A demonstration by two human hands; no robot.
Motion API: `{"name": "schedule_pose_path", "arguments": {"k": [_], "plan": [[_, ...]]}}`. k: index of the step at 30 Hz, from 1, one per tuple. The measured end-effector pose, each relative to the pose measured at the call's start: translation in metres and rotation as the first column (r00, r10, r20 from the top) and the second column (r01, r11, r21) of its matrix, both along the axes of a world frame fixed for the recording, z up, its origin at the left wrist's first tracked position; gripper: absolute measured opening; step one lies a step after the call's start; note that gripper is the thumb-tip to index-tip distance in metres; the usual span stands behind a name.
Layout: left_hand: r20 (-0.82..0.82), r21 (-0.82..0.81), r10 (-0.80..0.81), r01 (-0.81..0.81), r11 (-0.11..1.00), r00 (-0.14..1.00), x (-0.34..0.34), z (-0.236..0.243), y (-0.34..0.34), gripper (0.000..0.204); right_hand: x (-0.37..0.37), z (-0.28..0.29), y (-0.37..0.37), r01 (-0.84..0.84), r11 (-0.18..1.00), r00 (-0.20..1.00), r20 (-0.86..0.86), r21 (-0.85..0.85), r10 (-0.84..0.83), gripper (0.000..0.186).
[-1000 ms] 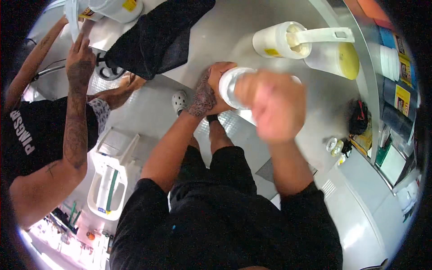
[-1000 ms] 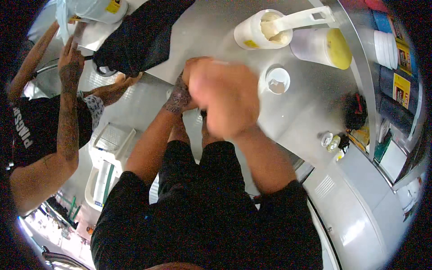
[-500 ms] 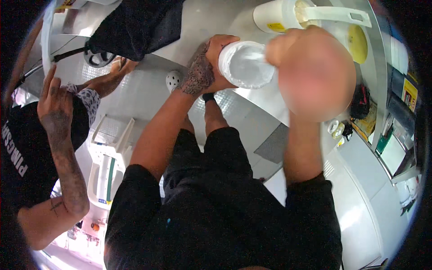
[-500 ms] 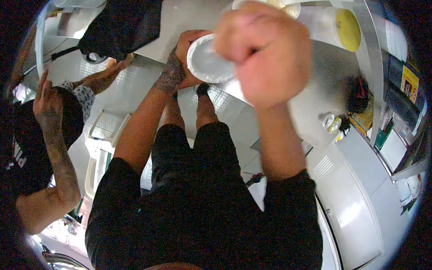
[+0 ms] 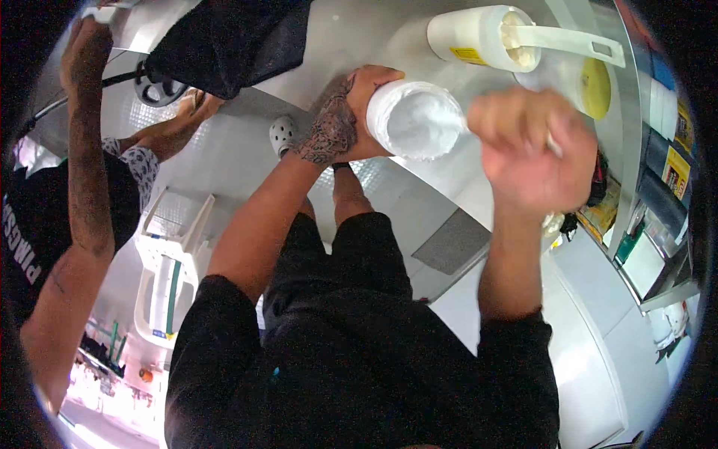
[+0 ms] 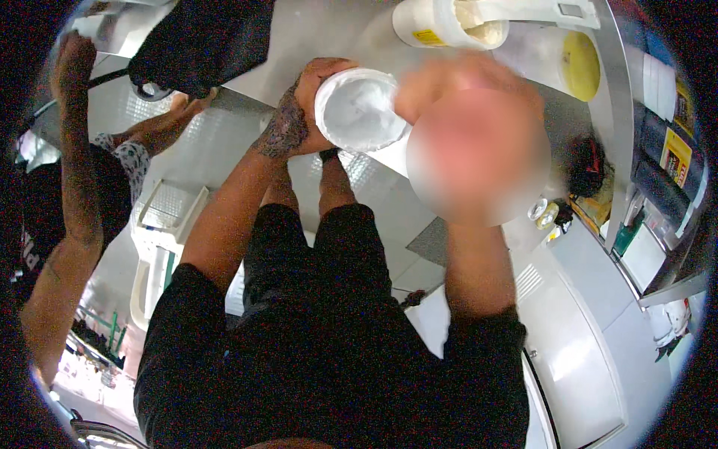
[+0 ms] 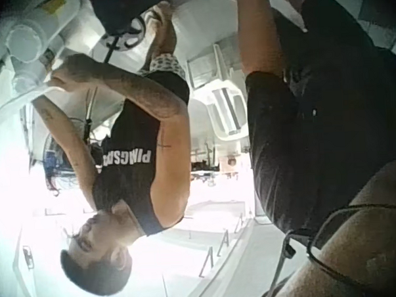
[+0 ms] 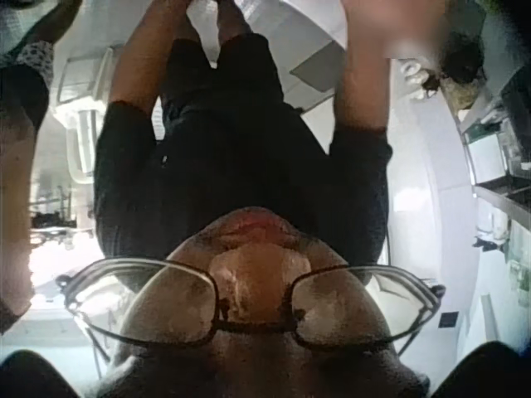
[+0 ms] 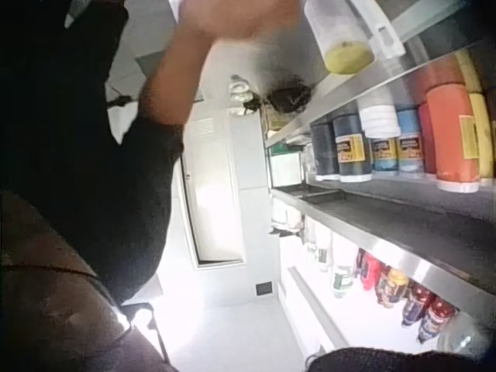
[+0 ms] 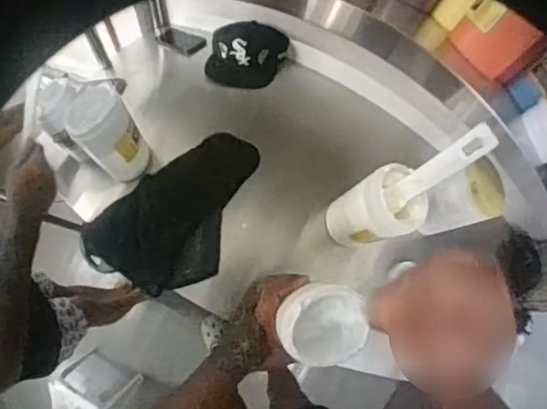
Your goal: Mixing white screen printing ink in a container and then applying it to a screen printing frame.
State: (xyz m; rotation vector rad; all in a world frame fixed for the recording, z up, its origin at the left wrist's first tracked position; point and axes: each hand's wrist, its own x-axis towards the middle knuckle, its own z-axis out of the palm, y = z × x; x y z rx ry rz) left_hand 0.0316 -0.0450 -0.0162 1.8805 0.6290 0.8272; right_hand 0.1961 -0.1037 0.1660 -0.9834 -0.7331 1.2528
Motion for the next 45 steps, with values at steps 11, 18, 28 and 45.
{"name": "schedule_pose_path", "arguments": {"k": [11,18,28,45], "plan": [[0.051,-0.049,0.022,-0.020,0.999,0.998,0.003,-0.002,0.006,0.097,-0.046,-0.003,0.008,0.041,0.995,0.984,0.168,0.091,-0.056,0.033],[0.058,0.024,-0.001,0.000,1.000,0.998,-0.003,0.015,0.001,0.100,0.008,-0.010,-0.010,-0.043,0.984,0.994,-0.095,0.175,0.060,0.026],[-0.024,-0.052,-0.012,0.011,0.999,1.000,-0.009,0.008,-0.001,0.102,0.003,-0.008,-0.024,-0.146,0.978,0.989,0.004,0.148,0.147,0.031],[0.037,-0.165,0.047,-0.041,0.985,0.998,0.007,0.005,-0.017,0.104,-0.019,-0.018,0.036,-0.186,0.970,0.910,0.401,0.158,0.110,0.038]]}}
